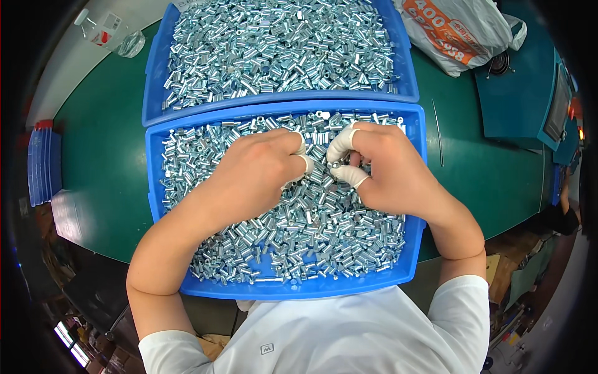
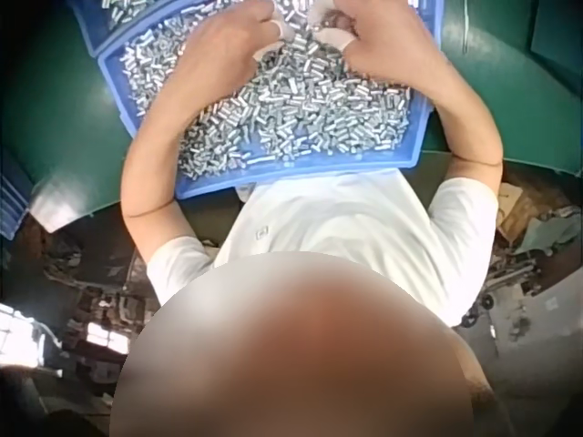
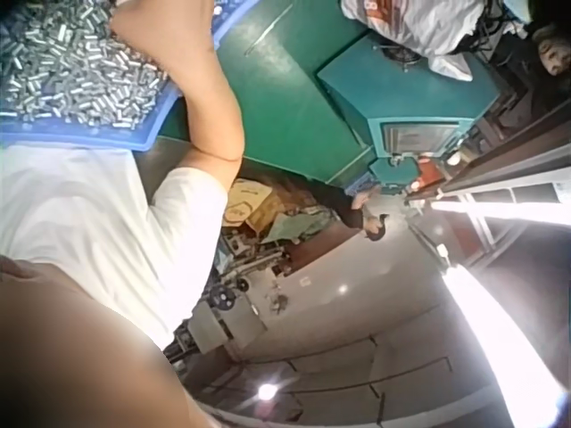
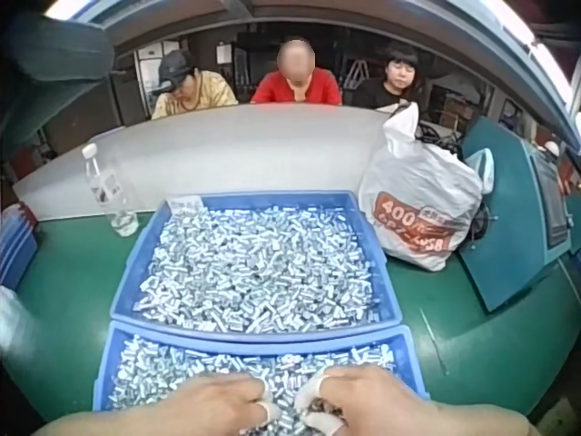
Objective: The recorder is manually inspecting and sorting small metal fasteners from a bin at a workstation.
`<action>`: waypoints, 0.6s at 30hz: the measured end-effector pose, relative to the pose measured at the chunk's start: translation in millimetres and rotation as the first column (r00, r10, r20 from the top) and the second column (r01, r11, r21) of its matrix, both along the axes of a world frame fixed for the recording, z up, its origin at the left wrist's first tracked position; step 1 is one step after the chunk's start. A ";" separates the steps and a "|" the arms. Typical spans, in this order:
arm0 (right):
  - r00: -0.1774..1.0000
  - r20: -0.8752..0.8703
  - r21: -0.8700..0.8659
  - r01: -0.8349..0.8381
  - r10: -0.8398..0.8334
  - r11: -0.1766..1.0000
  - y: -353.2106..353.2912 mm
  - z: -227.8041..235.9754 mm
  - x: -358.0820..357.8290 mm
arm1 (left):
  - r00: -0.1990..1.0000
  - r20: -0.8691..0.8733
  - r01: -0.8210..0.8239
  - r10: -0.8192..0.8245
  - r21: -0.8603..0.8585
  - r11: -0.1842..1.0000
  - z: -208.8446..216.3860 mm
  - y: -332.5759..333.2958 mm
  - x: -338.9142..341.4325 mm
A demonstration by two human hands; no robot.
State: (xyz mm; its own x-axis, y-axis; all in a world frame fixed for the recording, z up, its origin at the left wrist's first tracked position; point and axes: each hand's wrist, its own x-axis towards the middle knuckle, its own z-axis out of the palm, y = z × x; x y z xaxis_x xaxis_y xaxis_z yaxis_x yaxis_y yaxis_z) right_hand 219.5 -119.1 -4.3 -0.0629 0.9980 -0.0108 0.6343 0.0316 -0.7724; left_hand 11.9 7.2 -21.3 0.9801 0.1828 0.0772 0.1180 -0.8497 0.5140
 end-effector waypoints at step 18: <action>0.989 -0.148 0.008 0.006 -0.004 1.000 2.6 -4.9 4.0 | 0.997 0.054 0.052 -0.056 0.066 0.996 -4.6 2.2 0.2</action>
